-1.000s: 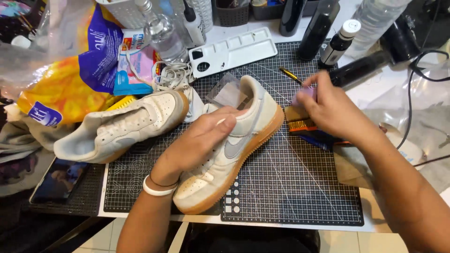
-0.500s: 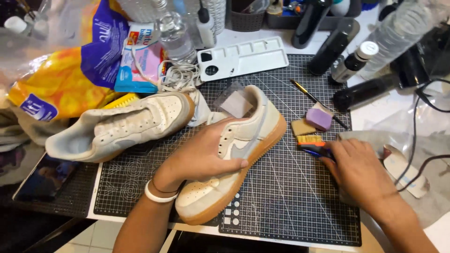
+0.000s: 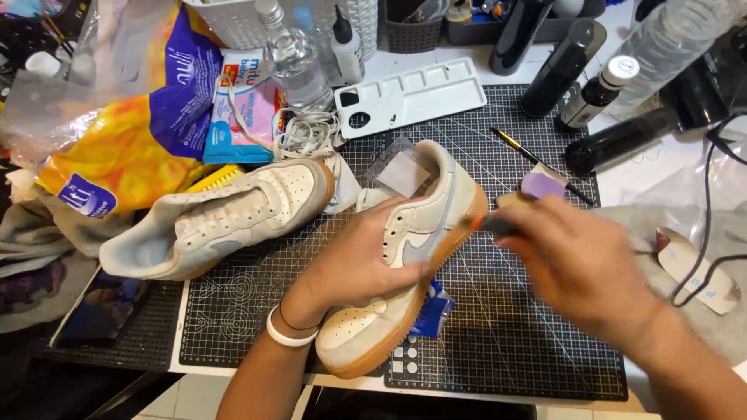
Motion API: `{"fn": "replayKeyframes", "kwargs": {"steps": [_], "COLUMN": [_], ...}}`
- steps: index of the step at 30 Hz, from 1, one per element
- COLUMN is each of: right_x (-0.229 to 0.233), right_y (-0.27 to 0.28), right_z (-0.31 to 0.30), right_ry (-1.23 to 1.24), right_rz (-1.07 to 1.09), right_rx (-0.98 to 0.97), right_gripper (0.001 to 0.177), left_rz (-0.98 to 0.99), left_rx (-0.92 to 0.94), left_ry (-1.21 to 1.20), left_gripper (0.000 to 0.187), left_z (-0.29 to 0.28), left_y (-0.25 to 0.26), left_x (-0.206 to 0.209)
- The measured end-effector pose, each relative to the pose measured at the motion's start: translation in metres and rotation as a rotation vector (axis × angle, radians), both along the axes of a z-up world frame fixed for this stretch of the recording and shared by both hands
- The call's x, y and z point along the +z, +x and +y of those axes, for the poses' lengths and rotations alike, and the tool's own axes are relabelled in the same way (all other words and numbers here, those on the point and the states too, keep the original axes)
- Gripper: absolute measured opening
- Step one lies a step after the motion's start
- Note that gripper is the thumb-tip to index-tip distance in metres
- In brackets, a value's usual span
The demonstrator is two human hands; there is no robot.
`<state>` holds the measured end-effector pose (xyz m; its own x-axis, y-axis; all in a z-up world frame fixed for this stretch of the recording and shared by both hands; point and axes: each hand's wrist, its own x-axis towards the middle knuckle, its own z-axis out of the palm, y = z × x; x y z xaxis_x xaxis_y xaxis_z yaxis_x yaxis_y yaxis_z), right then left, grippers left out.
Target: The person cleans a white sneaker using a purple eraser and a small brush. They rub the eraser on the upper and midsole, then use the brush on the sole and side panels. The other sneaker remains on the table.
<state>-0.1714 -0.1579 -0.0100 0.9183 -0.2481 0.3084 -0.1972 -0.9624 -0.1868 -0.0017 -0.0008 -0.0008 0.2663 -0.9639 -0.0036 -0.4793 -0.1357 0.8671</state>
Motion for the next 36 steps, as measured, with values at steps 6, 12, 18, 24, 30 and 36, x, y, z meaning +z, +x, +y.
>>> {"fn": "replayKeyframes", "kwargs": {"steps": [6,12,18,24,30,36], "right_x": [-0.018,-0.004,-0.029,-0.026,-0.069,0.005], "right_y": [0.034,0.026,0.041,0.009,0.015,0.014], "right_z": [-0.014,0.005,-0.035,0.026,-0.014,0.054], "right_ry": [0.369,0.26,-0.056,0.207,0.457,0.918], "right_rz": [-0.203,-0.124,-0.152,-0.127,-0.071,0.253], "right_rx": [0.395,0.162,-0.228,0.364,-0.349,-0.123], "right_gripper": [0.032,0.012,0.014,0.029,0.048,0.024], "left_rz": [0.024,0.02,-0.016,0.094,0.183,0.439], "left_rx": [-0.016,-0.032,0.028,0.011,-0.118,0.011], "left_ry": [-0.037,-0.029,-0.063,-0.239,-0.022,-0.007], "left_gripper": [0.034,0.035,0.036,0.049,0.104,0.119], "left_z": [-0.001,0.002,0.003,0.004,0.018,0.022], "left_y": [-0.005,-0.001,0.007,0.021,0.019,0.02], "left_x": [-0.001,-0.008,-0.011,-0.039,-0.02,0.001]}}
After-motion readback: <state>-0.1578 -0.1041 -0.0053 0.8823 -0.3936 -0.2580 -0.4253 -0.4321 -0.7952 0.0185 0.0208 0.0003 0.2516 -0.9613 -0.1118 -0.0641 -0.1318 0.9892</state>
